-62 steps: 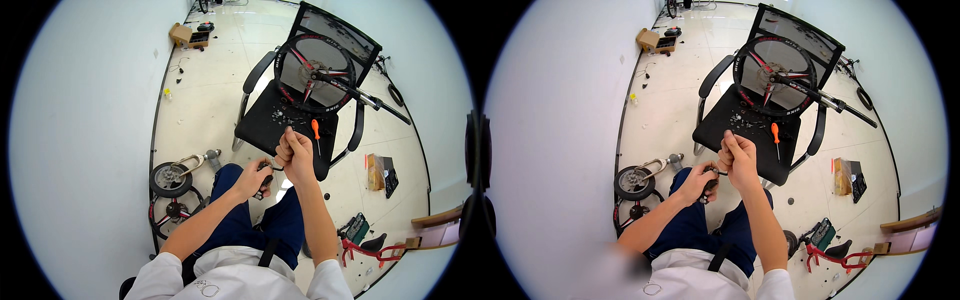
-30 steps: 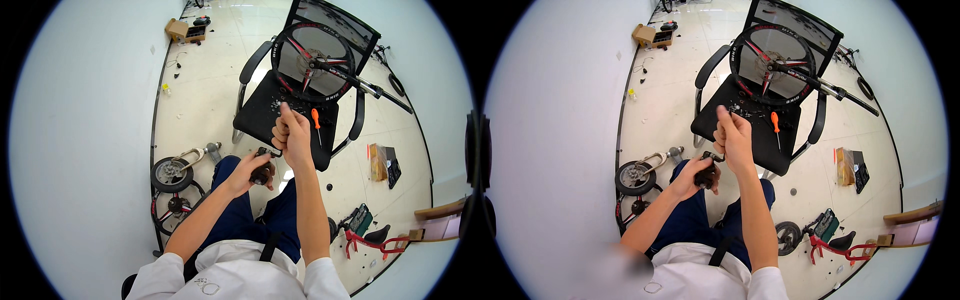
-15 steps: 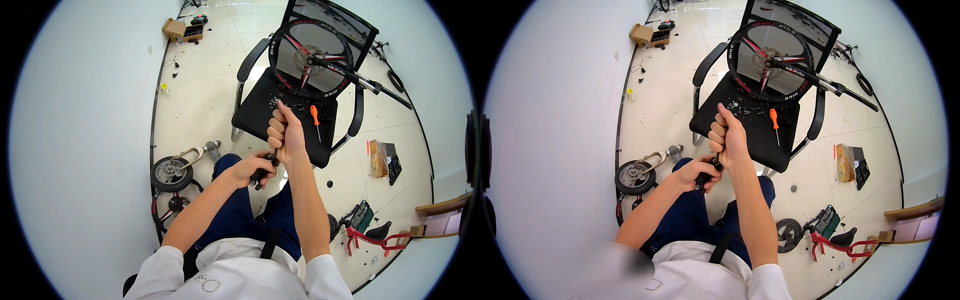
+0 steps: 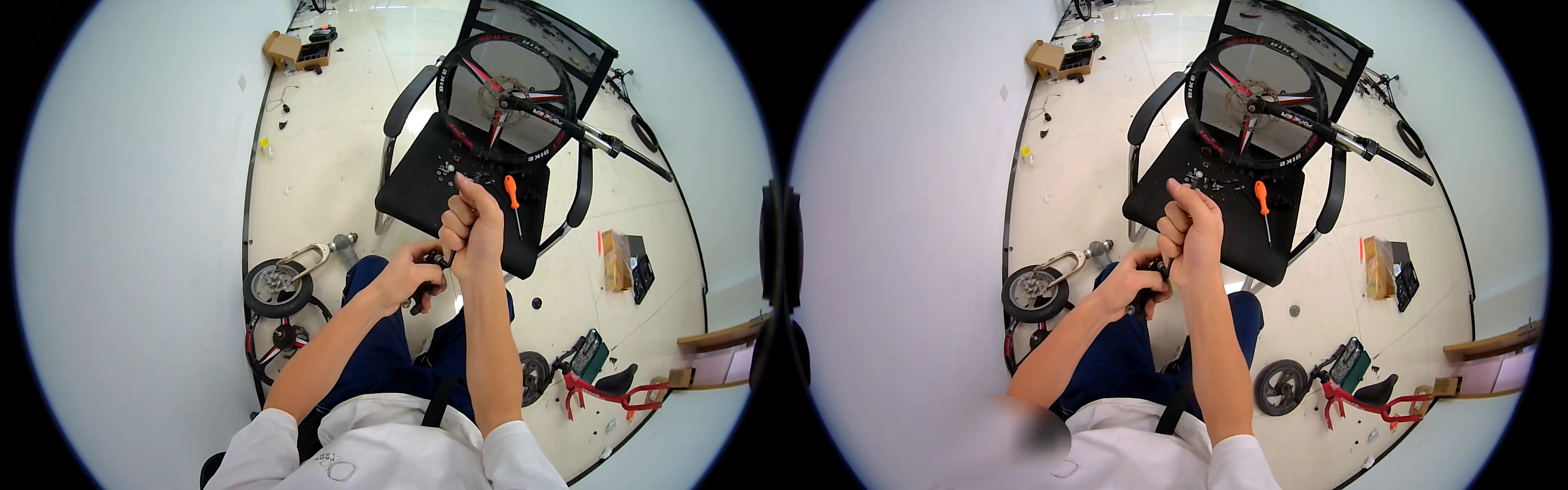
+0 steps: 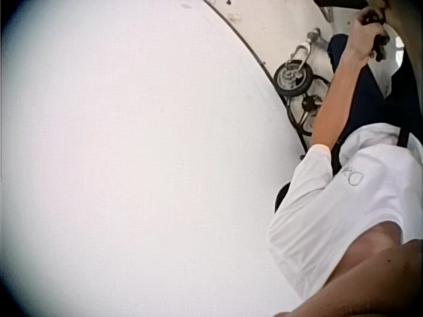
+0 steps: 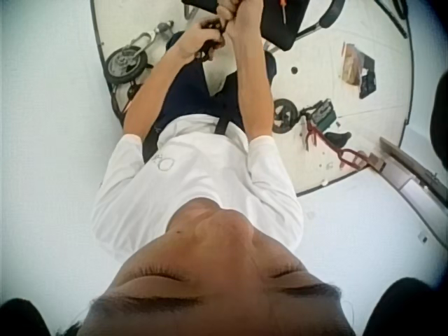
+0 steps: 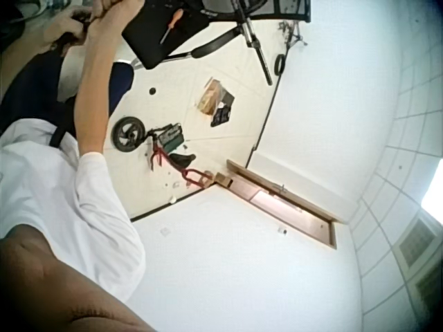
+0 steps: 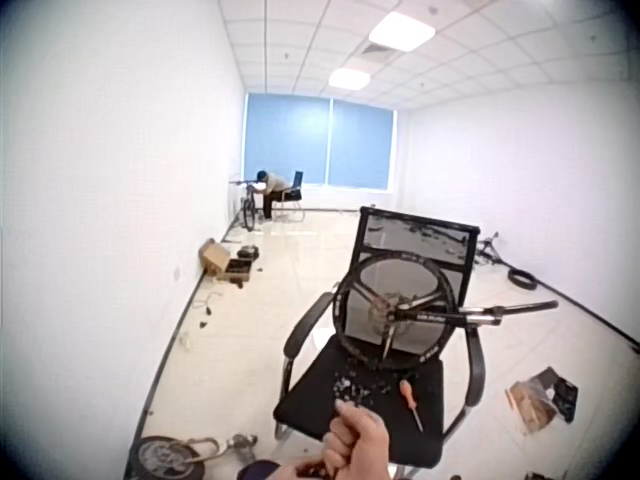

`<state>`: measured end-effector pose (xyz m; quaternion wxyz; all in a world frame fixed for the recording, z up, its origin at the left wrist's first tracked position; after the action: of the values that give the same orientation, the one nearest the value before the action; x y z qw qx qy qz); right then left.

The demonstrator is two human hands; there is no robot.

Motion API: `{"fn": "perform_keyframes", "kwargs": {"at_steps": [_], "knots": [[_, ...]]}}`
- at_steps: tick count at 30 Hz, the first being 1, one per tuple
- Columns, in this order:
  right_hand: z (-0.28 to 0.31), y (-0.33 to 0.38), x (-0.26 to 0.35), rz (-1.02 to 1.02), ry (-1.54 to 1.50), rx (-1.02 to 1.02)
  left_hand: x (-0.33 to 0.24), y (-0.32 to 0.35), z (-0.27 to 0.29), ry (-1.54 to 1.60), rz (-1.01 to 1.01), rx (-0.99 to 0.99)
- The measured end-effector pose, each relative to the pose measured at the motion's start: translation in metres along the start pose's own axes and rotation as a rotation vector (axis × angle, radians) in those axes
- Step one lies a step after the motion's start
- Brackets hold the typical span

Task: The person assembles small bicycle components on a chair seat, using an Allen key and screwdriver to tighten screws and fit parts together. They handle various small metal pieces, including bolts, washers, and a derailleur-like mechanism.

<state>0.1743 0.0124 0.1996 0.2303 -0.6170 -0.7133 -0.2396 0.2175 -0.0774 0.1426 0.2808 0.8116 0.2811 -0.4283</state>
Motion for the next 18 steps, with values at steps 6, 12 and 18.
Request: {"fn": "perform_keyframes", "kwargs": {"at_steps": [6,12,18], "knots": [[-0.009,-0.003,0.013,-0.067,-0.192,0.269,0.004,-0.002,-0.005,-0.078,0.027,0.103],[-0.009,0.002,0.009,-0.107,-0.112,0.101,0.011,-0.002,-0.003,-0.035,-0.003,0.059],[-0.02,0.015,0.02,0.095,0.022,-0.088,-0.005,0.006,-0.005,-0.081,-0.074,0.06]]}}
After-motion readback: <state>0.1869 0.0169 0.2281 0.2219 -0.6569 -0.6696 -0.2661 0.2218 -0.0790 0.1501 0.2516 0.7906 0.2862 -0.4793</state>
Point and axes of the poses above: each hand's wrist, its own y-axis away from the middle knuckle, its own z-axis out of the back of the hand, x = y × z, the point moved 7 cm from there along -y, towards the middle knuckle, and after that the axes turned 8 degrees about x, right-handed, at the moved point
